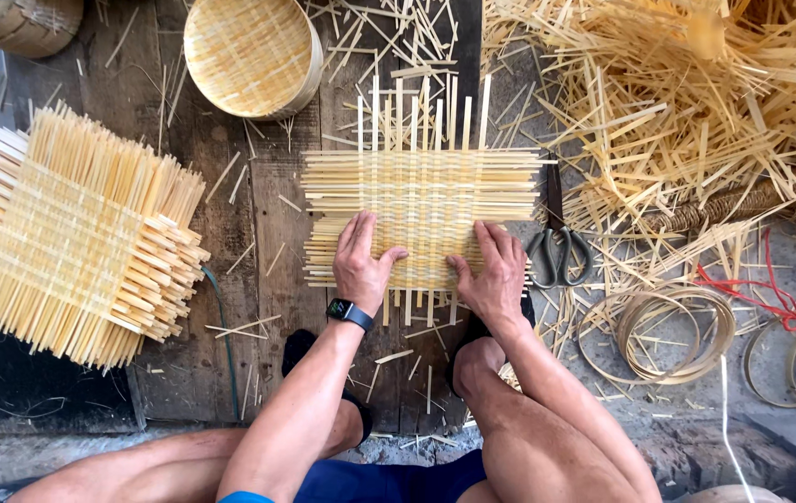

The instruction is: The person arranges bamboo strips into a grid, places a circular wooden frame on top, and uses scissors to trim the excess strips around the frame.

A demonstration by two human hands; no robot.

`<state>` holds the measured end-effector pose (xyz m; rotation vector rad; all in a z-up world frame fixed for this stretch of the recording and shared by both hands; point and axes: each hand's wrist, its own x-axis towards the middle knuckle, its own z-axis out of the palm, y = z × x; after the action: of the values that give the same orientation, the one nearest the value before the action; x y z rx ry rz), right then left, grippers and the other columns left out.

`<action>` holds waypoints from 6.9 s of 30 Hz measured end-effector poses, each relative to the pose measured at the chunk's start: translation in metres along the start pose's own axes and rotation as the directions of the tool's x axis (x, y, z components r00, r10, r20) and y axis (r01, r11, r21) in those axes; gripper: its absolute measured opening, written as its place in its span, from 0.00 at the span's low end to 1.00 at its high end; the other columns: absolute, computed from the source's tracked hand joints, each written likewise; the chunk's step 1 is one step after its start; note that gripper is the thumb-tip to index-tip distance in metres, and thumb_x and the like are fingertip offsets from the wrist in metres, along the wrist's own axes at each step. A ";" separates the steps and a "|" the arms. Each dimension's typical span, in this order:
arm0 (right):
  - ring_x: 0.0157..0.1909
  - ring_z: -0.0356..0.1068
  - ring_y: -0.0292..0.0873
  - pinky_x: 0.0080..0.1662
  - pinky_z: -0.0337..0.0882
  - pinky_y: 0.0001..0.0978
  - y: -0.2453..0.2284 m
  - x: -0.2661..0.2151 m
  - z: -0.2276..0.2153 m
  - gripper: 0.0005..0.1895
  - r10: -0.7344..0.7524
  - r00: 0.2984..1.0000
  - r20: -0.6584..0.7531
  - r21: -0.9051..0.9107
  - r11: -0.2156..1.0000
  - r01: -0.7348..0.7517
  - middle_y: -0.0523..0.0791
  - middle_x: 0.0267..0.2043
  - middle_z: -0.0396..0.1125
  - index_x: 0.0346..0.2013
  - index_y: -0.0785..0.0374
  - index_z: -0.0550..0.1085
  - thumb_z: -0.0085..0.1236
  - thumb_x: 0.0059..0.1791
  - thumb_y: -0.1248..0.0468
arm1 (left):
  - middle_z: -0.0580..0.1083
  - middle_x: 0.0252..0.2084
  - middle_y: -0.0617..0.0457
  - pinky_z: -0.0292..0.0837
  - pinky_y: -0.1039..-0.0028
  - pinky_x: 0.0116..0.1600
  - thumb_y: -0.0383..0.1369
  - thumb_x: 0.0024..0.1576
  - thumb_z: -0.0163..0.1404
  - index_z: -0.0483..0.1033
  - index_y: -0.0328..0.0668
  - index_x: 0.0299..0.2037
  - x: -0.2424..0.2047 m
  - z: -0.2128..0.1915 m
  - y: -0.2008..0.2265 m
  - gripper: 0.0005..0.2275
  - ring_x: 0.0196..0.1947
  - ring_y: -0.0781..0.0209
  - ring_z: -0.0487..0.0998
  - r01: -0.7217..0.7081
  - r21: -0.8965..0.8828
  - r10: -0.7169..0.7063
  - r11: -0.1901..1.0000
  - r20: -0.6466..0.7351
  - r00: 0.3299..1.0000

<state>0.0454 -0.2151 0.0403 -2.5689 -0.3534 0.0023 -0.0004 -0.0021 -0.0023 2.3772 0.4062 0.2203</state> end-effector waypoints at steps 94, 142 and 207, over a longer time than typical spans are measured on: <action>0.42 0.67 0.40 0.36 0.74 0.33 -0.145 0.020 -0.156 0.08 -0.655 0.756 0.000 -0.127 0.750 0.650 0.43 0.36 0.64 0.43 0.60 0.79 0.60 0.51 0.62 | 0.47 0.15 0.63 0.39 0.75 0.15 0.64 0.60 0.33 0.52 0.49 0.17 0.013 -0.142 0.156 0.30 0.11 0.70 0.44 0.771 -0.633 -0.139 0.071 0.759 0.636; 0.15 0.45 0.32 0.19 0.48 0.26 -0.074 0.047 -0.097 0.28 0.380 0.812 0.442 0.896 -0.138 -0.422 0.36 0.13 0.46 0.13 0.50 0.56 0.55 0.52 0.49 | 0.59 0.16 0.61 0.49 0.80 0.15 0.39 0.60 0.54 0.66 0.45 0.23 0.035 -0.104 0.059 0.15 0.13 0.72 0.55 0.451 -0.821 -0.259 -0.350 0.547 0.796; 0.33 0.77 0.40 0.42 0.76 0.32 0.015 0.053 0.002 0.10 0.481 0.862 0.162 0.280 0.815 -0.507 0.49 0.32 0.78 0.38 0.66 0.83 0.67 0.44 0.67 | 0.82 0.28 0.49 0.78 0.74 0.38 0.27 0.44 0.68 0.86 0.38 0.31 0.068 -0.010 -0.058 0.06 0.28 0.65 0.82 0.524 -0.252 -0.468 0.814 0.250 0.848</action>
<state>0.1005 -0.2127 0.0345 -2.2702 0.2819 0.3325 0.0476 0.0689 -0.0312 1.8793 0.8275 -0.1632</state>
